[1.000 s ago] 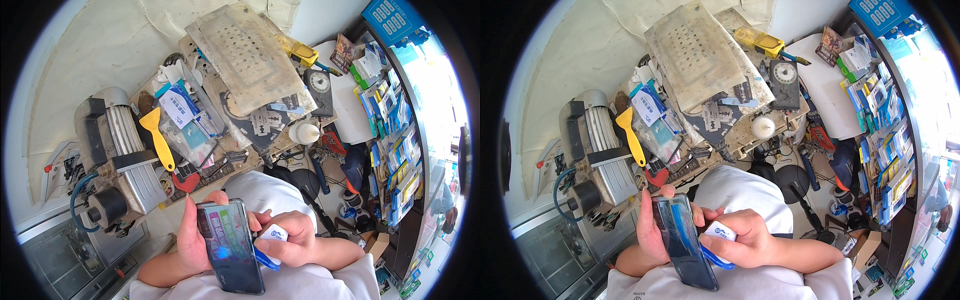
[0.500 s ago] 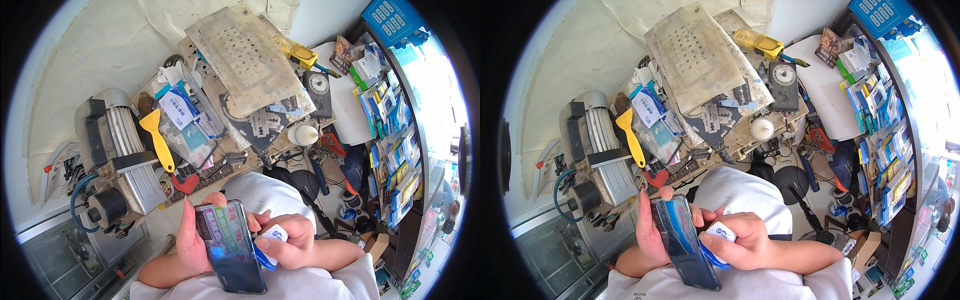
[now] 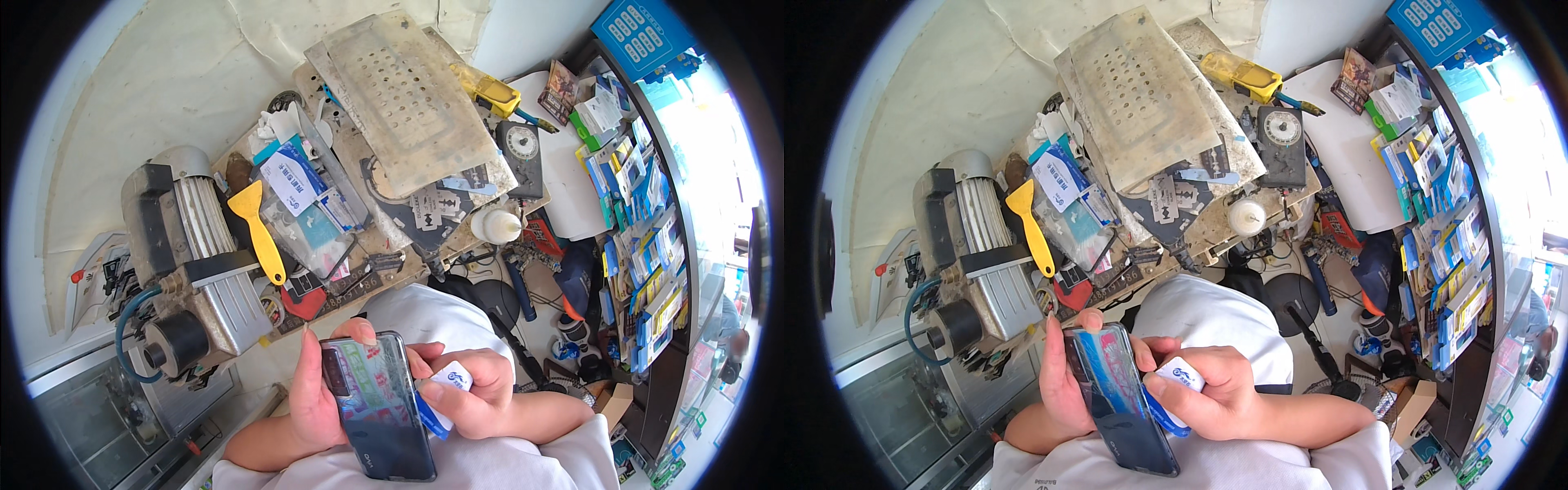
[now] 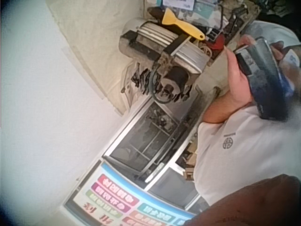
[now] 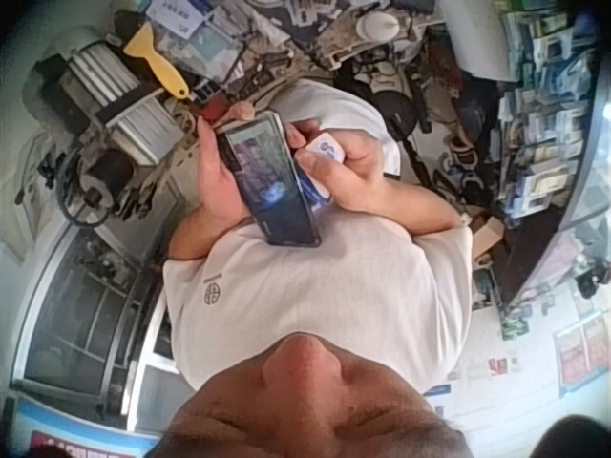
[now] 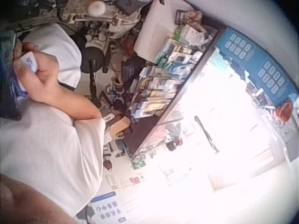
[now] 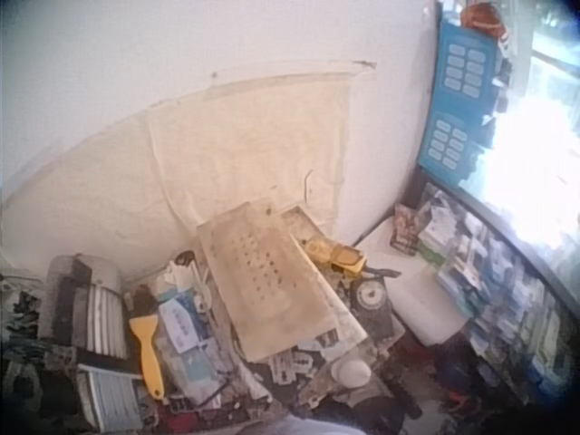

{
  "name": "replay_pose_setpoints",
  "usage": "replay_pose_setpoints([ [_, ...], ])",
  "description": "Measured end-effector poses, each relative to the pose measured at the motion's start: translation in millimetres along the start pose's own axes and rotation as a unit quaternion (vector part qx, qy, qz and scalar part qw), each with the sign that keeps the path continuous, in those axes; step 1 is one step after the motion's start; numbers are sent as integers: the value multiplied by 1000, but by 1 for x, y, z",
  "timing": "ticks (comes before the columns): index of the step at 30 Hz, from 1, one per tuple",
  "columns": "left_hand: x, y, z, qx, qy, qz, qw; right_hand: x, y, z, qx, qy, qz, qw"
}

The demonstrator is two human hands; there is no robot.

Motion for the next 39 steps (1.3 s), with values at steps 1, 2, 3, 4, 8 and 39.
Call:
replay_pose_setpoints([
  [1, 1, 0, 0, -13, -5, -1, 1000, 1, 0, -1, 2, -14, -17, 1000],
  [2, 2, 0, 1, -27, -8, -6, 1000, 1, -1, -1, -3, 4, 7, 1000],
  [3, 2, 0, 2, -41, -11, -11, 999, 3, -3, 0, -10, 6, 26, 1000],
  [4, 3, 1, 2, -37, -14, -3, 999, 6, -5, 0, -16, -2, 38, 999],
  [8, 3, 4, 1, -18, -11, -2, 1000, 11, -5, 0, 7, 16, 17, 1000],
  [39, 0, 14, 0, -78, -1, -128, 989, 5, -1, -2, 7, -72, 16, 997],
])
Point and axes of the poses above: each hand's wrist, its own z-axis away from the middle knuckle, its own y-axis out of the palm, x = y × z, the point moved 4 cm from there along -z, towards the middle knuckle, and after that the axes turned 8 degrees about y, right-handed, at the moved point
